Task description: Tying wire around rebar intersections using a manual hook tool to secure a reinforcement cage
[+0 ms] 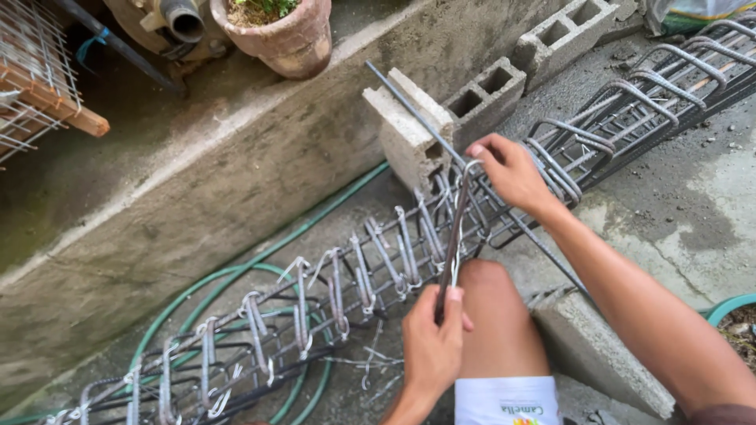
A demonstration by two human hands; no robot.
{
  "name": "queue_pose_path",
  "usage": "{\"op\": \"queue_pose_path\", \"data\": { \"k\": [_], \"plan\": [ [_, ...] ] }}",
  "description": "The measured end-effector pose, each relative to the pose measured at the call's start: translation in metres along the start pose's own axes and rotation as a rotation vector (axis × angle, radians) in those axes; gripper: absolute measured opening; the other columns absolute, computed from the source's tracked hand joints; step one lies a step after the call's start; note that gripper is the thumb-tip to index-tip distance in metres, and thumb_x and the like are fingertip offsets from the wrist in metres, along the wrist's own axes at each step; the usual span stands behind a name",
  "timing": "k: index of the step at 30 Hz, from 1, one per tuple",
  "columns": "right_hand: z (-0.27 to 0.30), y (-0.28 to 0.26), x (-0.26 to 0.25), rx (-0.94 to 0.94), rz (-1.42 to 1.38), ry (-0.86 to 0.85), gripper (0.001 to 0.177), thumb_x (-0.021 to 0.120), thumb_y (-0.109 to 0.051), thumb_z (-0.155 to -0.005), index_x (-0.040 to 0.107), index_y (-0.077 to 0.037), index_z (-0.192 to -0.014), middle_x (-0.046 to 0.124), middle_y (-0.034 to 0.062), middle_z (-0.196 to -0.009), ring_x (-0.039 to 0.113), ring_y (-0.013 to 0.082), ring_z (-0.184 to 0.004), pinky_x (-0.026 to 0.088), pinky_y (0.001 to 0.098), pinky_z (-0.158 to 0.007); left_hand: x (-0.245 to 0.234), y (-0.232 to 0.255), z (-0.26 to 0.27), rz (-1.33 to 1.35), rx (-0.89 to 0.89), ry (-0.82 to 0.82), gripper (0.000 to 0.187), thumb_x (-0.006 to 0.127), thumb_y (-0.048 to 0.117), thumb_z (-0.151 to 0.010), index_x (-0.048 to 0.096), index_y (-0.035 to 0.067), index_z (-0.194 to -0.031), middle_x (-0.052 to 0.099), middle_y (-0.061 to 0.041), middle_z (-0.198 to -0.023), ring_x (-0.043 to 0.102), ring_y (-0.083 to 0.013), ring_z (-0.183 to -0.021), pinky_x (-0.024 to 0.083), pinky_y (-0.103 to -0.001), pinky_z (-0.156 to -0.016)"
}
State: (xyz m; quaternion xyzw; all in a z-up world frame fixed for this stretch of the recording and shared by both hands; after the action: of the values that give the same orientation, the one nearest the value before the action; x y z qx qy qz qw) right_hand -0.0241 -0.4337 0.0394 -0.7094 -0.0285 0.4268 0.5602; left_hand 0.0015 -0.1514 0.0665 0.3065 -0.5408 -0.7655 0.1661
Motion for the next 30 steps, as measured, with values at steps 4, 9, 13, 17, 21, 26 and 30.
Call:
{"op": "queue_pose_path", "data": {
  "k": [4,9,13,17,21,26,30],
  "plan": [
    [0.043,-0.024,0.002,-0.056,-0.329,-0.31,0.04,0.042,-0.035,-0.104,0.065,-0.011,-0.127,0.071,0.0063,-0.114,0.063,0.0162,-0.09,0.052,0.0325,-0.079,-0.01,-0.009,0.011,0.104,0.044,-0.008,0.028,0.058,0.036,-0.099,0.075,0.014,-0.099,0.07,0.006,-0.061,0.064,-0.0074,-0.06,0.051,-0.027,-0.065],
    [0.073,-0.006,0.012,-0.044,-1.274,-0.747,0.053,0.072,-0.026,-0.099,0.057,0.008,-0.137,0.071,0.0203,-0.118,0.07,0.0279,-0.105,0.058,0.0399,-0.087,-0.012,-0.025,0.022,0.229,0.14,-0.004,0.03,0.058,0.034,-0.1,0.075,0.01,-0.099,0.064,0.002,-0.061,0.06,-0.0096,-0.058,0.051,-0.029,-0.064],
    [0.085,0.01,0.015,0.051,-1.458,-0.712,0.048,0.07,-0.011,-0.097,0.055,0.011,-0.136,0.073,0.0232,-0.118,0.072,0.0326,-0.103,0.056,0.0469,-0.096,-0.009,-0.036,0.029,0.217,0.061,-0.027,0.03,0.057,0.037,-0.099,0.075,0.012,-0.1,0.064,0.002,-0.06,0.056,-0.0082,-0.055,0.046,-0.028,-0.057],
    [0.095,0.02,0.022,0.012,-1.238,-0.602,0.046,0.075,-0.005,-0.09,0.056,0.005,-0.13,0.073,0.0198,-0.114,0.074,0.0295,-0.099,0.059,0.0443,-0.094,-0.004,-0.048,0.033,0.235,0.053,-0.022,0.029,0.058,0.035,-0.1,0.074,0.011,-0.1,0.064,0.002,-0.059,0.059,-0.0084,-0.055,0.05,-0.028,-0.061],
    [0.104,0.004,0.021,-0.025,-0.845,-0.417,0.033,0.075,-0.012,-0.088,0.062,-0.001,-0.116,0.071,0.0155,-0.122,0.079,0.0256,-0.093,0.065,0.0329,-0.082,0.004,-0.064,0.038,0.249,-0.009,-0.049,0.032,0.059,0.038,-0.098,0.075,0.011,-0.1,0.063,-0.001,-0.055,0.06,-0.0095,-0.051,0.051,-0.028,-0.057],
    [0.116,0.01,0.028,0.047,-0.875,-0.342,0.027,0.071,-0.009,-0.089,0.059,-0.004,-0.113,0.055,0.012,-0.134,0.077,0.025,-0.085,0.069,0.0405,-0.075,0.005,-0.07,0.042,0.244,-0.068,-0.071,0.031,0.06,0.038,-0.098,0.076,0.012,-0.099,0.063,0.0,-0.054,0.058,-0.0083,-0.05,0.048,-0.027,-0.056],
    [0.116,0.007,0.02,0.129,-0.812,-0.351,0.035,0.07,-0.018,-0.09,0.059,-0.005,-0.12,0.066,0.01,-0.124,0.08,0.0277,-0.078,0.069,0.0385,-0.066,0.003,-0.066,0.047,0.172,-0.134,-0.114,0.035,0.059,0.043,-0.094,0.079,0.015,-0.096,0.064,0.002,-0.052,0.059,-0.0088,-0.051,0.047,-0.027,-0.057]
  ]
}}
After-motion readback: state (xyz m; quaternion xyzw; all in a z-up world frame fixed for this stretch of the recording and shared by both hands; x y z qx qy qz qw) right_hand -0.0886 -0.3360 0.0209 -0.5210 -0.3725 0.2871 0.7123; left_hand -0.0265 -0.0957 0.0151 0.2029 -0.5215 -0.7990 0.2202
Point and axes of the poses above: each hand's wrist, its own z-axis away from the middle knuckle, its own x-axis out of the palm, y = z × x, the point moved 1 cm from there along -z, towards the middle knuckle
